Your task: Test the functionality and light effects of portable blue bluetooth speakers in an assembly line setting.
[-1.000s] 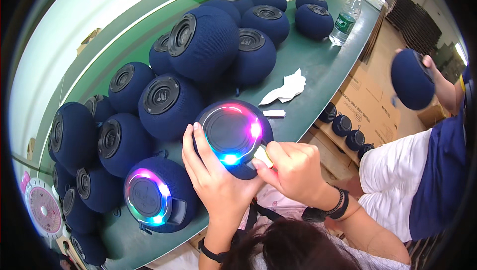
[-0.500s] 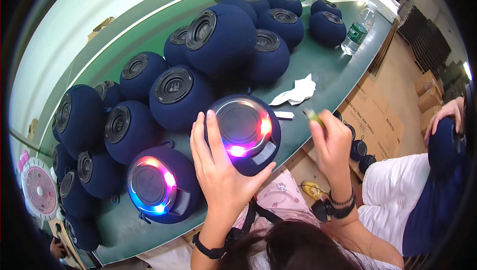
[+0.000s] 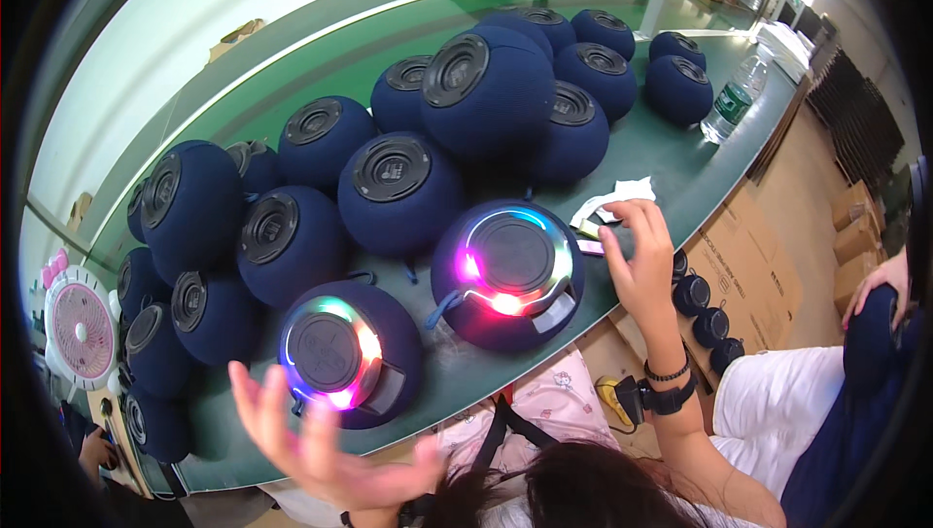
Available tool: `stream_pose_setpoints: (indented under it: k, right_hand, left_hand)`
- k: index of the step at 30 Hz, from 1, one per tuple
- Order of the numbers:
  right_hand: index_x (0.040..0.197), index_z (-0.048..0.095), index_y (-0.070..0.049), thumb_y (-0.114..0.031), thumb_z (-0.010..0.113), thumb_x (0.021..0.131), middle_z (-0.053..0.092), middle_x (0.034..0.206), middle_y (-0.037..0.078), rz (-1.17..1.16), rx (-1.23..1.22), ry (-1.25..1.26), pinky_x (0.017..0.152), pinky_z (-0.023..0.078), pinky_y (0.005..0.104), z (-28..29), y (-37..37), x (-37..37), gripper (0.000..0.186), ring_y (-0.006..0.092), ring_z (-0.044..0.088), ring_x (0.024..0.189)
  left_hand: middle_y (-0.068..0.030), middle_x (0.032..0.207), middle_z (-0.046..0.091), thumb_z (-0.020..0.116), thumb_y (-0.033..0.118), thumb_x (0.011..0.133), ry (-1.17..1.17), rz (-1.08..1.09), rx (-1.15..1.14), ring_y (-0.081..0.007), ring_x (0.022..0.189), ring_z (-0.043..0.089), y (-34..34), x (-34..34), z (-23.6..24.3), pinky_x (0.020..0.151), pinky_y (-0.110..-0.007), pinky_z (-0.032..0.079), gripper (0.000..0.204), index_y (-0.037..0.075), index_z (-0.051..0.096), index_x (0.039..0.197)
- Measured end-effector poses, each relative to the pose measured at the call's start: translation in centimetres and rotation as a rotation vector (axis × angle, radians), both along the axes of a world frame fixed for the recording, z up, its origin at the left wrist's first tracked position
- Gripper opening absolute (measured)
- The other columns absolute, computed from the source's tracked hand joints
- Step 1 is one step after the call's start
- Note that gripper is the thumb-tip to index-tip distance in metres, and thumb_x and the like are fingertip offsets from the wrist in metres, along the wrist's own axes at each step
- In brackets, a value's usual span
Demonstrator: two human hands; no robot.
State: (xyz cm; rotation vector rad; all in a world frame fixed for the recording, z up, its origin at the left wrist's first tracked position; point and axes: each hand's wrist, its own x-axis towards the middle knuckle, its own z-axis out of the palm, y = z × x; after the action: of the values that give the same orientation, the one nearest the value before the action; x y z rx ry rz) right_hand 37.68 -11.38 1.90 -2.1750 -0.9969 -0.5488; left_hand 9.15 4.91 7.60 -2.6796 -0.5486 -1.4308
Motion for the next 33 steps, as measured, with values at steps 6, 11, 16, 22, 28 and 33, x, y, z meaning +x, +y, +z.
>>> stream_pose_setpoints:
  k: [6, 11, 16, 22, 28, 33]
  right_hand:
    - [0.113, 0.063, -0.002, -0.028, 0.063, 0.086, 0.058, 0.116, 0.020, 0.588, 0.298, 0.258, 0.095, 0.044, 0.0395, 2.8, 1.9, -2.3, 0.037, 0.0329, 0.057, 0.110]
    - [0.130, 0.055, -0.005, -0.054, 0.056, 0.089, 0.045, 0.140, 0.024, 0.736, 0.197, 0.433, 0.107, 0.033, 0.0446, 3.5, 3.8, -3.2, 0.064, 0.0395, 0.048, 0.127]
    - [0.128, 0.057, -0.007, -0.054, 0.058, 0.087, 0.044, 0.141, 0.023, 0.706, 0.131, 0.398, 0.107, 0.033, 0.0451, 3.1, 3.6, -3.8, 0.063, 0.0397, 0.048, 0.126]
    - [0.114, 0.063, -0.008, -0.064, 0.055, 0.086, 0.041, 0.142, 0.027, 0.694, 0.168, 0.387, 0.104, 0.037, 0.0447, 2.3, 3.7, -4.4, 0.063, 0.0406, 0.051, 0.121]
    - [0.112, 0.064, -0.009, -0.074, 0.042, 0.087, 0.039, 0.143, 0.028, 0.687, 0.170, 0.360, 0.103, 0.037, 0.0461, 1.8, 3.8, -4.3, 0.073, 0.0410, 0.052, 0.121]
    - [0.112, 0.064, -0.008, -0.076, 0.040, 0.086, 0.038, 0.144, 0.028, 0.695, 0.169, 0.362, 0.104, 0.036, 0.0462, 1.6, 3.6, -4.2, 0.076, 0.0417, 0.050, 0.123]
  left_hand:
    - [-0.0225, 0.139, 0.044, 0.079, 0.058, 0.062, -0.137, 0.020, -0.627, -0.0373, 0.128, 0.045, 2.8, -1.6, -3.0, 0.105, -0.048, 0.035, 0.105, -0.007, 0.042, 0.136]
    - [-0.0261, 0.140, 0.042, 0.090, 0.036, 0.052, -0.242, -0.273, -0.851, -0.0330, 0.123, 0.052, 4.4, -1.2, -4.8, 0.105, -0.042, 0.041, 0.119, -0.004, 0.027, 0.146]
    - [-0.0298, 0.139, 0.042, 0.089, 0.042, 0.051, -0.307, -0.499, -0.997, -0.0364, 0.125, 0.050, 6.1, -1.3, -4.8, 0.104, -0.045, 0.041, 0.114, -0.001, 0.036, 0.142]
    - [-0.0380, 0.131, 0.045, 0.073, 0.065, 0.063, -0.199, -0.499, -0.660, -0.0485, 0.121, 0.050, 6.4, -1.3, -5.3, 0.100, -0.055, 0.041, 0.083, 0.008, 0.059, 0.122]
    - [-0.0382, 0.131, 0.045, 0.071, 0.066, 0.065, -0.240, -0.492, -0.676, -0.0479, 0.116, 0.054, 6.0, -1.0, -5.8, 0.095, -0.053, 0.046, 0.079, 0.008, 0.061, 0.118]
    - [-0.0377, 0.131, 0.047, 0.071, 0.064, 0.065, -0.206, -0.470, -0.584, -0.0522, 0.120, 0.050, 6.2, -1.2, -5.7, 0.099, -0.059, 0.041, 0.076, 0.010, 0.062, 0.118]
